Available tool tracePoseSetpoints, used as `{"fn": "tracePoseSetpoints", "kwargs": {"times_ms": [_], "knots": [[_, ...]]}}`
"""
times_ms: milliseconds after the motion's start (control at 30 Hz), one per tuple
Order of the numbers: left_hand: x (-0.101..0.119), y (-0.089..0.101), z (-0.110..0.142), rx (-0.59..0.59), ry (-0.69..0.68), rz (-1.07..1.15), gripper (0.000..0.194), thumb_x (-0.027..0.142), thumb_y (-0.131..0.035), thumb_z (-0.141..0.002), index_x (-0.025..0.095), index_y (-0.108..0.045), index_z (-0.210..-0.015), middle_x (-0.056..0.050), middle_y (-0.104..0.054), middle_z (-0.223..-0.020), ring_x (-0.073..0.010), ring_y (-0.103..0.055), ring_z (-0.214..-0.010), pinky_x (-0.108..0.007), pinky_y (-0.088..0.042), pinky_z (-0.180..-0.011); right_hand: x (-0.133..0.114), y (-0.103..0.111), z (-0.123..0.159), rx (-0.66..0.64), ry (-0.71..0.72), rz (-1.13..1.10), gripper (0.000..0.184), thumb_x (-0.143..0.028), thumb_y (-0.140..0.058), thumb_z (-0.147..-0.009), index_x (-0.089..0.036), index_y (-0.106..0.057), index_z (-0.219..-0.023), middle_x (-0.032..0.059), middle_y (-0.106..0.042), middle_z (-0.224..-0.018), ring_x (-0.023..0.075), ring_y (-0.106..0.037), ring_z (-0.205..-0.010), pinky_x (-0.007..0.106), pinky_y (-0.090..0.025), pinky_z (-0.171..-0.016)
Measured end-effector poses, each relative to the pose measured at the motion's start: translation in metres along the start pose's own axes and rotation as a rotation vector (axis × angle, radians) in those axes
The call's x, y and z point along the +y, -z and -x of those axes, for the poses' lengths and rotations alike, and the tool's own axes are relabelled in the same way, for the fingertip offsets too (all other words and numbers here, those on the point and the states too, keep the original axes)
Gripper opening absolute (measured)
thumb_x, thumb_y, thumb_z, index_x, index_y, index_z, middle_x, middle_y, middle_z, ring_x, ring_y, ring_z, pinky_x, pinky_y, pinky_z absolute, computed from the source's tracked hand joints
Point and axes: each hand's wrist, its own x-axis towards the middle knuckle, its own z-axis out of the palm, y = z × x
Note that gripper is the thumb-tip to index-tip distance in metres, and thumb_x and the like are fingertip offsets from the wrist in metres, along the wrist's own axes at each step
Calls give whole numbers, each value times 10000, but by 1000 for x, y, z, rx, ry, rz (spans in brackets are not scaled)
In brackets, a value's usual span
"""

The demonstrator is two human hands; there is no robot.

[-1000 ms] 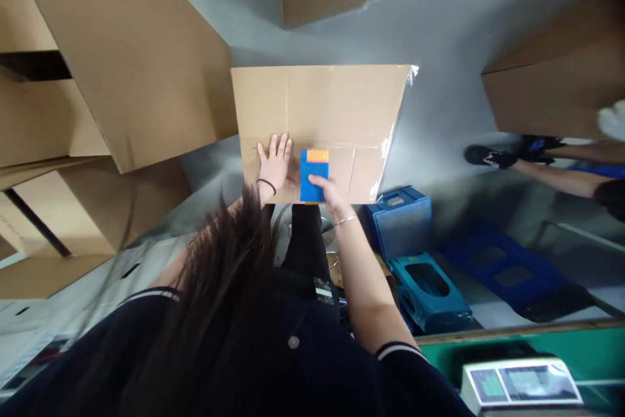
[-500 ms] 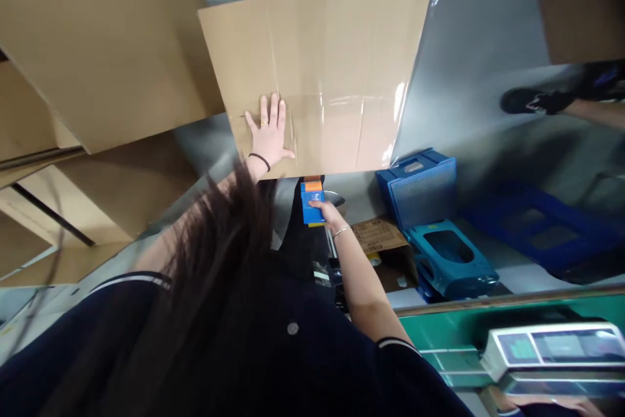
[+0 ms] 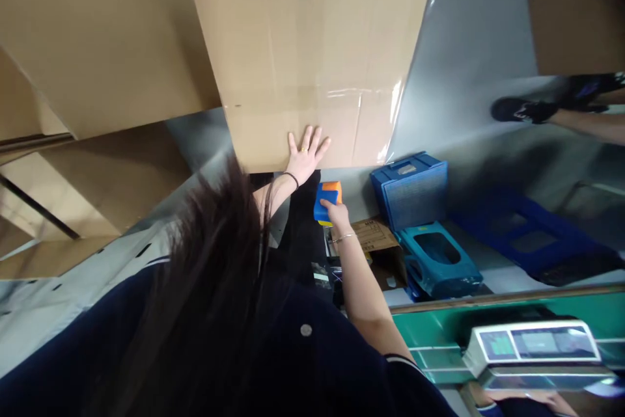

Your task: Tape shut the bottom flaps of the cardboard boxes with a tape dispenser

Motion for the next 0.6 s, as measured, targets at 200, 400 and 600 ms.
{"fn": "tracePoseSetpoints", "kwargs": {"times_ms": [200, 400, 600], "knots": [[-1, 41, 17, -35, -2, 408, 779, 177, -524, -858, 163, -197, -1565, -144, -73, -1623, -317, -10, -1509, -645, -19, -1188, -29, 104, 61, -109, 523, 600, 406, -596, -645, -750, -193, -640, -800, 71, -657, -734, 284, -636, -758, 353, -456, -735], [23, 85, 73, -167, -8, 1416, 524, 448, -468, -956, 104, -564, -1339, -149, -590, -1348, -249, -545, -1265, -412, -378, -1119, -107, 146, 92, -407, 787, 844, 368, -567, -634, -790, -199, -625, -802, 35, -647, -727, 245, -617, -708, 335, -467, -682], [34, 97, 113, 134, 158, 1839, 571, 638, -637, -810, 112, -740, -1007, -120, -721, -1082, -244, -641, -1063, -386, -446, -1038, -177, 132, 103, -696, 681, 841, 387, -524, -691, -777, -173, -656, -935, 50, -680, -853, 249, -627, -802, 360, -511, -751]]}}
